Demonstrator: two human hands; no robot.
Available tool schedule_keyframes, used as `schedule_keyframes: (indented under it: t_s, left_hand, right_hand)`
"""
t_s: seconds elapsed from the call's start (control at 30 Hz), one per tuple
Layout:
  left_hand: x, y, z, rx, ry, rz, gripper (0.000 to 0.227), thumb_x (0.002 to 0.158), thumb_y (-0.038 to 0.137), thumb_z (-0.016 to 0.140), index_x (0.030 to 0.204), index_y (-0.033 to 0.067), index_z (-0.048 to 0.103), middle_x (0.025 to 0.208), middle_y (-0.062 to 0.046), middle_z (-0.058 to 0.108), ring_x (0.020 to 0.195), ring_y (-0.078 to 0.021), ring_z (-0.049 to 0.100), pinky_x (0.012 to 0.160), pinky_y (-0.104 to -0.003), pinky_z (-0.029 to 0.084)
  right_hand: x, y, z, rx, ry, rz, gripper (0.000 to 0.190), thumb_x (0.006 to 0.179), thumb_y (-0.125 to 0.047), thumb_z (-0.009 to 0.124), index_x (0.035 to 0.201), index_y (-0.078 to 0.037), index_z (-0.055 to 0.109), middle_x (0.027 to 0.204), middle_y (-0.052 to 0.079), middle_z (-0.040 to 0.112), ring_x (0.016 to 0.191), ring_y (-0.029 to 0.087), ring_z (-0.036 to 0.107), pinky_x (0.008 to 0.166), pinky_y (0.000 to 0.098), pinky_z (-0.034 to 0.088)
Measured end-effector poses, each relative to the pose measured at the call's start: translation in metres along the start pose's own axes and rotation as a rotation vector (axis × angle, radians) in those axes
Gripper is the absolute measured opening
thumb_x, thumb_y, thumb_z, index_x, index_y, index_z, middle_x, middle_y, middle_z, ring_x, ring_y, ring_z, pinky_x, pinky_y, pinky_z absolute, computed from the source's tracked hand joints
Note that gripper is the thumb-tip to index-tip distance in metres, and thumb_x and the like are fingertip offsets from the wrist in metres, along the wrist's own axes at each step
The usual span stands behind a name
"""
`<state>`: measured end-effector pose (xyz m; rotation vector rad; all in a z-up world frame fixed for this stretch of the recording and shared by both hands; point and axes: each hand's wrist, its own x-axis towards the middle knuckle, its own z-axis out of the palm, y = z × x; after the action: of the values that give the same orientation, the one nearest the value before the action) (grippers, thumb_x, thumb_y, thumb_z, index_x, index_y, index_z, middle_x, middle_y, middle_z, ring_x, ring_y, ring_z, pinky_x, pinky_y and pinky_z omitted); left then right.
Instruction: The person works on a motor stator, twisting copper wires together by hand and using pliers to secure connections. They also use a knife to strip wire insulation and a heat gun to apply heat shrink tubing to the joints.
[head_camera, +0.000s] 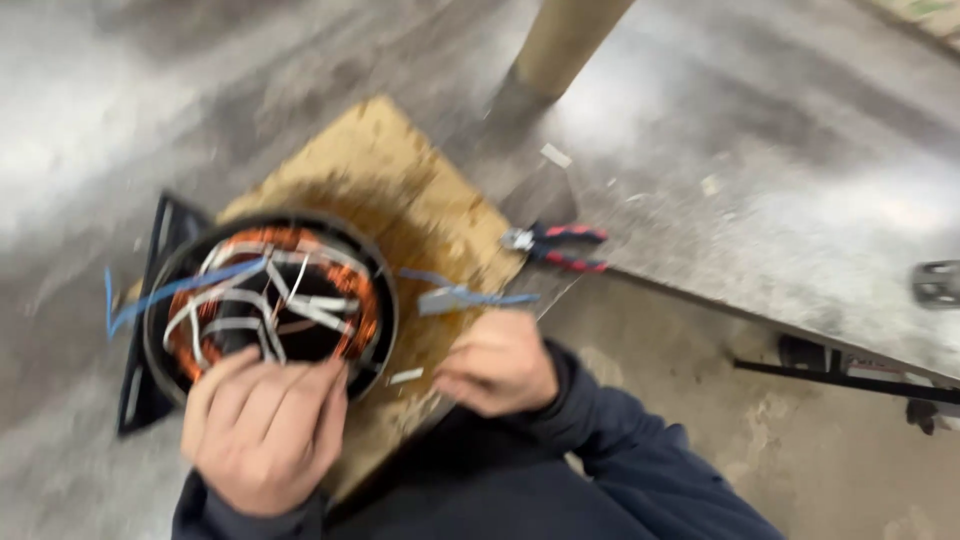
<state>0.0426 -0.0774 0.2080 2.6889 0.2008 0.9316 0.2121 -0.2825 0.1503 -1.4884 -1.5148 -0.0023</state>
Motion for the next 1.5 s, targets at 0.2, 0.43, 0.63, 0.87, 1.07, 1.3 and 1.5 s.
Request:
schedule_keyframes:
  t_s: [0.2,0.43,0.63,0.87,1.07,1.3,1.5]
  left_hand:
    - [0.004,0.003,-0.024,-0.114,-0.014,-0.107,0.013,0.081,0.004,0.081,0.091,0.0059,0.073,0.084,-0.007,0.070,0.082,-0.0287,0.067,0.090,-0.045,0.056]
    - [0.001,-0.012,-0.048,-0.296,-0.020,-0.186,0.016,0.087,0.002,0.079,0.100,0.0048,0.069,0.093,-0.008,0.069,0.090,-0.0282,0.068,0.090,-0.041,0.057]
    - [-0.005,-0.018,-0.047,-0.157,-0.176,-0.010,0.023,0.088,0.009,0.084,0.108,0.0063,0.074,0.099,-0.006,0.070,0.095,-0.0274,0.067,0.097,-0.044,0.053]
    - [-0.004,-0.012,-0.047,-0.154,-0.152,0.024,0.023,0.091,0.012,0.084,0.111,0.0078,0.074,0.101,-0.003,0.070,0.097,-0.0245,0.067,0.099,-0.042,0.053]
    - [-0.028,-0.001,-0.044,-0.315,-0.117,-0.007,0.023,0.086,0.007,0.084,0.106,0.0084,0.074,0.092,-0.003,0.069,0.086,-0.0242,0.067,0.091,-0.039,0.054]
    - [-0.048,0.003,-0.037,-0.330,-0.142,0.005,0.027,0.080,0.006,0.083,0.106,0.0080,0.075,0.088,-0.002,0.069,0.080,-0.0215,0.066,0.091,-0.040,0.054]
    - [-0.060,0.005,-0.029,-0.369,-0.079,-0.055,0.024,0.080,0.005,0.081,0.103,0.0092,0.074,0.085,-0.001,0.069,0.080,-0.0196,0.067,0.098,-0.043,0.053]
  right_hand:
    - [-0.020,0.012,-0.020,-0.178,0.041,0.140,0.013,0.080,-0.010,0.084,0.087,-0.008,0.072,0.083,0.006,0.070,0.070,0.024,0.066,0.065,0.0348,0.052]
    - [-0.027,0.014,-0.014,-0.155,0.009,0.315,0.011,0.082,-0.003,0.080,0.089,-0.003,0.071,0.085,0.009,0.070,0.075,0.025,0.067,0.070,0.0350,0.052]
    - [-0.016,0.015,0.003,-0.074,-0.062,0.262,0.012,0.084,-0.004,0.081,0.092,-0.004,0.071,0.088,0.009,0.071,0.078,0.026,0.067,0.071,0.0340,0.052]
    - [-0.004,0.041,0.013,-0.460,-0.093,0.389,0.025,0.093,-0.012,0.084,0.112,-0.004,0.070,0.104,0.011,0.067,0.095,0.031,0.065,0.090,0.0402,0.052]
    - [-0.007,0.068,0.026,-0.515,-0.164,0.512,0.031,0.091,-0.020,0.084,0.115,-0.006,0.072,0.091,0.010,0.064,0.086,0.032,0.063,0.074,0.0436,0.048]
    - [-0.014,0.066,0.016,-0.646,-0.216,0.417,0.014,0.099,-0.016,0.077,0.102,-0.010,0.065,0.094,0.009,0.065,0.089,0.031,0.065,0.074,0.0448,0.049]
    - [-0.010,0.057,0.013,-0.590,-0.125,0.409,0.025,0.094,-0.014,0.077,0.112,-0.004,0.064,0.105,0.012,0.064,0.103,0.033,0.063,0.085,0.0426,0.051]
